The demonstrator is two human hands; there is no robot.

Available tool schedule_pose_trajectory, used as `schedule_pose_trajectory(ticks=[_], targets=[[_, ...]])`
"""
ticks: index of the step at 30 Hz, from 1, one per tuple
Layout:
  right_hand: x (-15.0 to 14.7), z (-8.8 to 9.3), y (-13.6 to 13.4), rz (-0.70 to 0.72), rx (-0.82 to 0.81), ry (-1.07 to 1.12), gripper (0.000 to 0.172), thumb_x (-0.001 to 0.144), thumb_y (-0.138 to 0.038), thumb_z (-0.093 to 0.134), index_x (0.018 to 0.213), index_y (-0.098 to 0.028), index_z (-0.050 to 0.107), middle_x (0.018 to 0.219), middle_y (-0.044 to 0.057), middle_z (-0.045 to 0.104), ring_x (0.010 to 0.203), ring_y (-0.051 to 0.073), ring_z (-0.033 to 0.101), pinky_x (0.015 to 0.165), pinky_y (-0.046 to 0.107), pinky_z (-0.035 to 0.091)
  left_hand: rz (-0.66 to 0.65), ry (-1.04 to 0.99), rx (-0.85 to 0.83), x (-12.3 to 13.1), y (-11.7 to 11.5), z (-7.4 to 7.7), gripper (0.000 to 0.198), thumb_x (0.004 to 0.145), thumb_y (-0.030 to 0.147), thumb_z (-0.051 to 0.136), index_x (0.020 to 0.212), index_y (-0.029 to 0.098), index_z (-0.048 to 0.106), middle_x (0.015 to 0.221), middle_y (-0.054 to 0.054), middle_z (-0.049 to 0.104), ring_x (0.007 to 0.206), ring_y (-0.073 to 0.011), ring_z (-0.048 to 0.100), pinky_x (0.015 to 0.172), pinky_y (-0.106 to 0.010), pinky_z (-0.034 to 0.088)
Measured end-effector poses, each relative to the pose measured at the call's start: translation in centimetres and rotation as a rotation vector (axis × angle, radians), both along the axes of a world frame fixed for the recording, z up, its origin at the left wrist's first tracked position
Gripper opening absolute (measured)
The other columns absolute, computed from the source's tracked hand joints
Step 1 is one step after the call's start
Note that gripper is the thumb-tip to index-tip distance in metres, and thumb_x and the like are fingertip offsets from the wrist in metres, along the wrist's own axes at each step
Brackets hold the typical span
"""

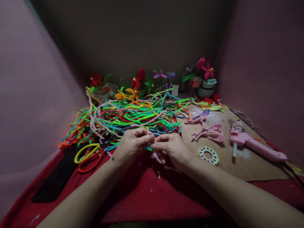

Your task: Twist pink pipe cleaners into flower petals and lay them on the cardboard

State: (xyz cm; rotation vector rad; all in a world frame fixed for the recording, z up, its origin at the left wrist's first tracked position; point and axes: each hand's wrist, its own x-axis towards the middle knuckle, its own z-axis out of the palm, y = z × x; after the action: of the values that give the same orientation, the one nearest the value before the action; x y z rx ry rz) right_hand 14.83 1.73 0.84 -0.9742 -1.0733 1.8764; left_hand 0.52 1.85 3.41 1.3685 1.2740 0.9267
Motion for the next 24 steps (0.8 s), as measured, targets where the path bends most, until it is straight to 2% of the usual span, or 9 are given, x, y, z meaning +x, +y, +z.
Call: schedule_pose_trajectory(ticks=[4,6,9,11,13,19,24], targets=[[0.0,-0.4,0.0,-0.011,-0.016,0.020,0.013,0.062,-0.019,0.063,0.058,-0.016,0.051,0.035,-0.006,0.048,0.024,0.006,0.035,0.026,0.017,0.021,0.103,0.253,0.362,0.8,-0.7,0.1,0.013,0.071,0.025,0.062,0.061,0.016,0.062,0.063,0.000,0.056,0.062,-0.0120,0.050,0.061,-0.023,0.039],[0.0,-0.5,0.0,0.020,-0.007,0.065,0.013,0.064,-0.021,0.063,0.059,-0.016,0.051,0.035,-0.006,0.047,0.026,0.007,0.038,0.027,0.017,0.023,0.129,0.297,0.433,0.9,-0.7,0.3,0.012,0.071,0.024,0.062,0.061,0.017,0.063,0.064,0.000,0.057,0.065,-0.0125,0.051,0.063,-0.022,0.040],[0.0,-0.3,0.0,0.037,0.032,0.127,0.013,0.067,-0.023,0.062,0.062,-0.015,0.054,0.043,-0.003,0.053,0.032,0.007,0.044,0.032,0.018,0.030,0.083,0.158,0.239,0.6,-0.4,0.5,0.011,0.069,0.026,0.065,0.067,0.016,0.062,0.066,0.001,0.056,0.059,-0.0098,0.049,0.056,-0.021,0.039],[0.1,-0.1,0.0,0.002,0.055,0.137,0.012,0.067,-0.021,0.063,0.063,-0.014,0.054,0.047,-0.002,0.056,0.033,0.007,0.045,0.035,0.019,0.033,0.034,0.012,0.084,0.3,-0.1,0.6,0.017,0.069,0.030,0.066,0.076,0.016,0.062,0.065,0.002,0.056,0.050,-0.0072,0.045,0.048,-0.019,0.037],[0.1,0.1,0.0,-0.049,0.067,0.142,0.011,0.065,-0.020,0.064,0.065,-0.014,0.054,0.051,-0.002,0.058,0.034,0.006,0.045,0.035,0.019,0.034,0.002,-0.090,0.003,0.0,0.2,0.6,0.022,0.070,0.033,0.066,0.083,0.016,0.060,0.065,0.002,0.056,0.046,-0.0058,0.041,0.045,-0.019,0.035],[0.1,-0.2,0.2,-0.061,0.047,0.162,0.014,0.063,-0.016,0.065,0.065,-0.015,0.051,0.046,-0.004,0.055,0.032,0.007,0.044,0.033,0.019,0.034,-0.047,-0.132,0.036,-0.1,0.2,0.2,0.020,0.068,0.027,0.068,0.082,0.015,0.060,0.071,0.001,0.057,0.053,-0.0068,0.048,0.049,-0.019,0.038],[0.1,-0.5,0.4,0.059,-0.064,0.335,0.023,0.058,-0.014,0.070,0.071,-0.015,0.051,0.063,0.001,0.064,0.036,0.006,0.047,0.034,0.018,0.036,-0.125,-0.152,0.032,-0.3,0.2,0.4,0.016,0.071,0.022,0.065,0.083,0.015,0.058,0.075,0.000,0.059,0.060,-0.0082,0.053,0.056,-0.020,0.043]])
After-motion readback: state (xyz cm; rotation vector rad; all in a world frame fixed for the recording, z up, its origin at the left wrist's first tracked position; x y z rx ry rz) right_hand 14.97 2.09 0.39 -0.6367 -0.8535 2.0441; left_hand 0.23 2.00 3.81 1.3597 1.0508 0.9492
